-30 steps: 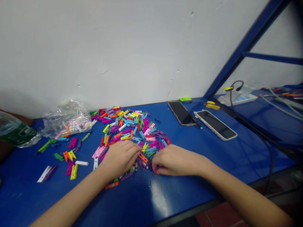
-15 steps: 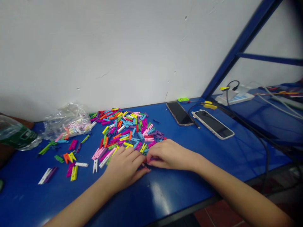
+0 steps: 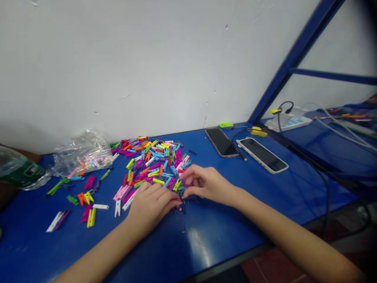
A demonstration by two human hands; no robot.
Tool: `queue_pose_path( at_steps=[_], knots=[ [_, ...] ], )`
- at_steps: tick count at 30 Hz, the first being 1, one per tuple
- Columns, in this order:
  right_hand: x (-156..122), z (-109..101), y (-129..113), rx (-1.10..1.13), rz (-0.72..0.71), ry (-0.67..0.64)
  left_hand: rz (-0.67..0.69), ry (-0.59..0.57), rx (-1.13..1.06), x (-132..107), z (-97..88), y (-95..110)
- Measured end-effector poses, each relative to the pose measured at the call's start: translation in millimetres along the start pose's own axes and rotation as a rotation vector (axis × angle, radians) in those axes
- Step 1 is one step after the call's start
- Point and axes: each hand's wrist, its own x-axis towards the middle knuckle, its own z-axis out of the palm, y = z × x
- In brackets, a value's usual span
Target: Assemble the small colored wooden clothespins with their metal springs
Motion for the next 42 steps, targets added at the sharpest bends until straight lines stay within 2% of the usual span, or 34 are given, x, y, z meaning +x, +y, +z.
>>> queue_pose_path(
  at_steps=[6,12,17,20,25,34,42],
  knots=[
    [3,-2,2,0.000,-0.189,-0.020,-0.035,-0.012,-0.012,0,-0.2,0],
    [2,2,2,-0.003,-0.165,0.004,-0.077,-0.011,-0.032,0,-1.1,1],
    [3,5,4,-0.048,-0.163,0.084,-0.229,0.014,-0.096,2,-1.5,-1],
    [4,6,6,-0.047,-0.175,0.137,-0.267,0.007,-0.113,2,-1.5,-2],
    [3,8,10,-0.143,-0.299,0.130,-0.248,-0.057,-0.138,1,-0.7,-3],
    [-1,13,14,-0.394,-0.467,0.128,-0.227,-0.071,-0.152,2,-1.5,-2],
    [-3,15,12,-0.405,-0.520,0.120,-0.196,-0.064,-0.075,2,0.7,-5]
  ],
)
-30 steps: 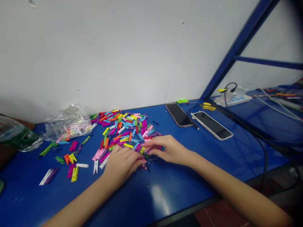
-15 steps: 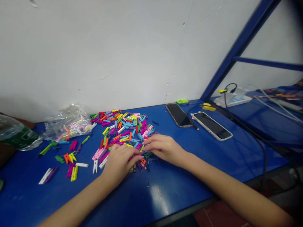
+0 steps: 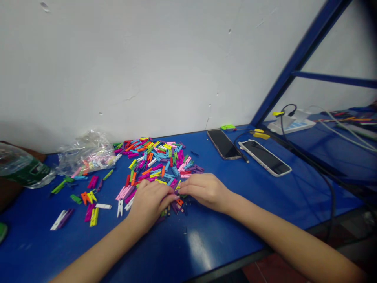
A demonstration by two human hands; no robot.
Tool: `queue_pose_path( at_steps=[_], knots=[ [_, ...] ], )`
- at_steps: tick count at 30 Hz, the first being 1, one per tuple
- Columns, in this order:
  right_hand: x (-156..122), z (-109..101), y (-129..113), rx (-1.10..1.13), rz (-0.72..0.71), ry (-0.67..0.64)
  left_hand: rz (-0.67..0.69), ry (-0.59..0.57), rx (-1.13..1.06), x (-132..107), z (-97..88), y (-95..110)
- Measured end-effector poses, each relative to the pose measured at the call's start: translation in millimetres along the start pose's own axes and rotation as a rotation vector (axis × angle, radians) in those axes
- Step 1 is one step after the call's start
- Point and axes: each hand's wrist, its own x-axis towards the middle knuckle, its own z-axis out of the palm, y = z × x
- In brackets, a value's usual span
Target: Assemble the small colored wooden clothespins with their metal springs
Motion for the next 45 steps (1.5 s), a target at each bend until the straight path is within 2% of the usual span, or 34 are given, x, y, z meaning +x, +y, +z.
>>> queue_pose_path(
  at_steps=[11,15,20,29,37,45],
  knots=[
    [1,0,-4,0.074,0.016,0.087,0.076,0.044,0.010,-1,-2.1,0],
    [2,0,-5,0.042,0.018,0.056,0.108,0.047,0.003,-1,-1.3,1],
    [3,-1,-6,0.055,0.047,0.037,0.083,0.077,-0.004,-2,-0.6,0],
    [8,-11,-4,0.050,0.226,-0.072,0.032,0.115,0.023,-3,-3.7,0],
    [9,-5,-7,0.217,0.311,-0.047,0.051,0.174,0.061,-5,-4.4,1],
    [9,-3,-11,0.295,0.321,-0.045,0.066,0.186,0.066,-4,-4.9,1]
  ],
)
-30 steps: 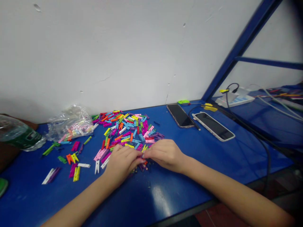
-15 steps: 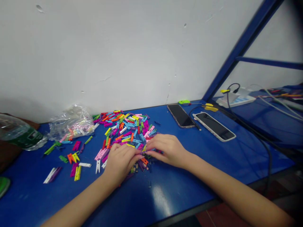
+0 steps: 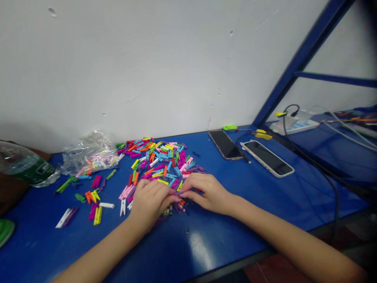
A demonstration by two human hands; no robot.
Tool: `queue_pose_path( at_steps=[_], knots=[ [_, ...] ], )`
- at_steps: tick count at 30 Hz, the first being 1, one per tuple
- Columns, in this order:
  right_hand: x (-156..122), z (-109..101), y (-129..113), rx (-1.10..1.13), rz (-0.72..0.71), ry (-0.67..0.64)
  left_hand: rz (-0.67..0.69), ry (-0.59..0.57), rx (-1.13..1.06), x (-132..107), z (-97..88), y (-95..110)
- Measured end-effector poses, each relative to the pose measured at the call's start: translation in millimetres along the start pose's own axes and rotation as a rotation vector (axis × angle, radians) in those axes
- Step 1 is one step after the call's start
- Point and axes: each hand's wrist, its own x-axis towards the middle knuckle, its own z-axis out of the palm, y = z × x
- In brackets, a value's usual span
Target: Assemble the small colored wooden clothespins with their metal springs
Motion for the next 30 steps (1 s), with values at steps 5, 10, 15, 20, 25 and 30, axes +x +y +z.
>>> queue_pose_path(
  at_steps=[5,10,15,20,25,30],
  knots=[
    [0,-1,-1,-0.036,0.064,-0.025,0.026,0.034,0.019,-1,0.0,0],
    [1,-3,-2,-0.115,0.007,-0.130,0.034,0.027,0.010,-3,-0.1,0],
    [0,-1,1,-0.190,-0.023,-0.143,0.028,0.053,-0.022,-2,4.0,-2],
    [-2,1,5,-0.248,-0.068,-0.141,0.020,0.045,-0.080,-4,8.5,-3],
    [-2,2,7,-0.263,-0.112,-0.130,-0.020,0.024,-0.152,-4,7.9,-1],
    [-2,3,8,-0.314,-0.160,-0.114,-0.098,0.051,-0.217,-6,8.5,-1]
  ],
)
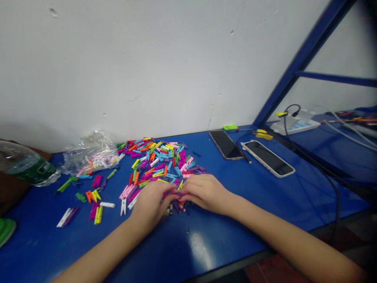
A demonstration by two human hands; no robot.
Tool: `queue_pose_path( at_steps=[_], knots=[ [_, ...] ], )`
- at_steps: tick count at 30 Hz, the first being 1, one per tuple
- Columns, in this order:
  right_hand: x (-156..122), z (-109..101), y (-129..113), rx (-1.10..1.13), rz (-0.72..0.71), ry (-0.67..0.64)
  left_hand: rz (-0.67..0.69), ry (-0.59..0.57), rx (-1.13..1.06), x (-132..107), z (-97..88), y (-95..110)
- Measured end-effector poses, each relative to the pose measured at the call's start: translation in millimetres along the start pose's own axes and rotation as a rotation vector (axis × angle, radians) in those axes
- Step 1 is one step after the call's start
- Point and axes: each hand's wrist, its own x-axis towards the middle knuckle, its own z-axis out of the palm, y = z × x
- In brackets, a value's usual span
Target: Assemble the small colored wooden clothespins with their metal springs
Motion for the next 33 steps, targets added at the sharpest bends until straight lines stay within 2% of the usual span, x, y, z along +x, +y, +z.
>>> queue_pose_path(
  at_steps=[5,11,23,33],
  knots=[
    [0.7,0.2,-0.5,-0.076,-0.041,0.012,-0.073,-0.014,-0.020,-0.6,1.7,0.8],
    [-0.4,1.0,-1.0,-0.121,-0.068,0.025,-0.080,0.000,-0.026,1.0,1.1,1.7],
    [-0.5,-0.7,-4.1,-0.063,0.003,0.049,-0.158,0.003,-0.136,2.9,-2.0,6.4],
    [1.5,0.6,-6.8,0.148,0.114,0.091,-0.250,0.011,-0.467,0.9,4.5,8.6]
  ],
)
